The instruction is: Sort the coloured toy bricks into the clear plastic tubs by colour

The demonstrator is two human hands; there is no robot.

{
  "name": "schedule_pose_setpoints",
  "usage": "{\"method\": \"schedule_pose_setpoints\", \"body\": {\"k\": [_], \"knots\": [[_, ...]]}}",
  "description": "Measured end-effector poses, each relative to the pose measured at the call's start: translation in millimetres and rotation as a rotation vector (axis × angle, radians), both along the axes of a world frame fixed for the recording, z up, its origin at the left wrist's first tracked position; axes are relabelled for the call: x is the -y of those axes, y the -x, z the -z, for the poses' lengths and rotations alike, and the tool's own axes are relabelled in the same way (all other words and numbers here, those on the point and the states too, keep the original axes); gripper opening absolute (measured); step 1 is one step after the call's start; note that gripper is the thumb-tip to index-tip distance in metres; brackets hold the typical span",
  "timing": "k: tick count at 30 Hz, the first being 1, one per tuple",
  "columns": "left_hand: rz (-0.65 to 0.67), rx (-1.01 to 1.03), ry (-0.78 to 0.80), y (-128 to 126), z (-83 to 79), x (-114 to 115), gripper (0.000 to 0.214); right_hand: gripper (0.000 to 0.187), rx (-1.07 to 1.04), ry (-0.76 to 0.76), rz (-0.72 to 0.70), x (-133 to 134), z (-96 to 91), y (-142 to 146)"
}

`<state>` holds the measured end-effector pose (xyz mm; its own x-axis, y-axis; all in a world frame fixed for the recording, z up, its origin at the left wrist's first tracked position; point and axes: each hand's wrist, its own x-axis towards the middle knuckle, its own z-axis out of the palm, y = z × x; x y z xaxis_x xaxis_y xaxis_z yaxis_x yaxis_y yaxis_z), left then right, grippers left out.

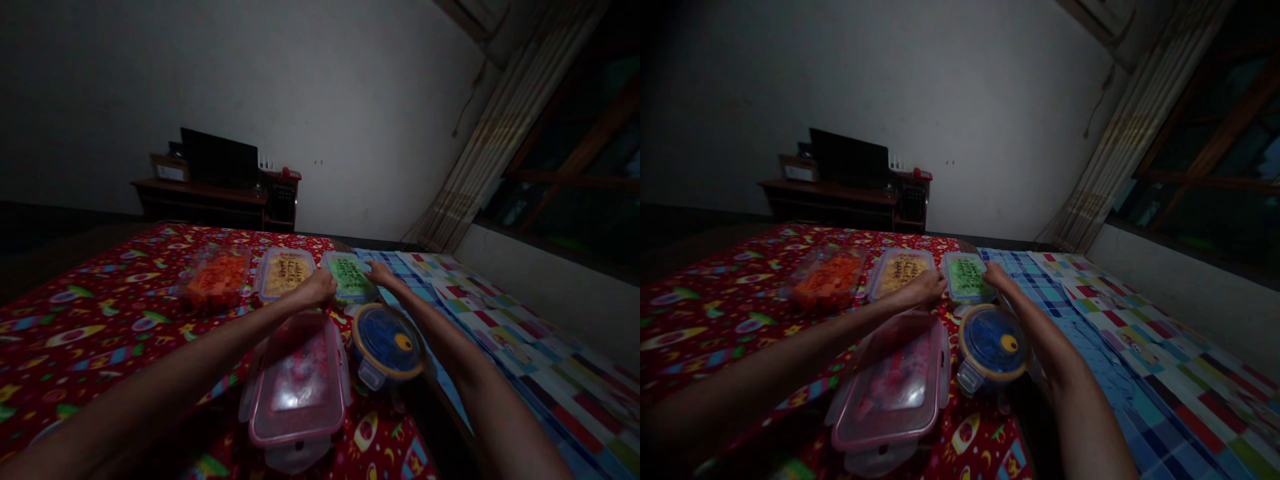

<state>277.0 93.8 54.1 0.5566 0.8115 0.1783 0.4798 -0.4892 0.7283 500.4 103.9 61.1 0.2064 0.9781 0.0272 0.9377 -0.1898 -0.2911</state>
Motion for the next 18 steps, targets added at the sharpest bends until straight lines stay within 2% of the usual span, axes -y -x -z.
{"method": "schedule_pose_setpoints", "body": {"k": [4,8,10,13,16,18], "knots": [[-0.074,0.049,-0.096,41.4,-27.9,1.0,0.029,0.054,0.132,0.008,-0.222,-14.0,0.9,33.2],[-0.244,0.163,-0.16,95.4,-43.2,8.6,0.038,0.049,0.429,0.226,-0.448,-25.3,10.5,54.9],[-0.308,0.17,-0.173,120.9,-42.0,10.1,0.039,0.046,0.48,0.322,-0.465,-29.7,15.2,58.5],[-0.344,0.171,-0.194,151.2,-28.6,8.9,0.04,0.047,0.481,0.348,-0.452,-34.9,18.8,59.5],[-0.338,0.222,-0.123,168.7,-12.5,9.5,0.043,0.047,0.474,0.348,-0.431,-37.0,20.3,60.0],[-0.332,0.247,-0.05,173.5,-7.9,13.7,0.043,0.046,0.471,0.346,-0.427,-36.5,21.2,60.2]]}}
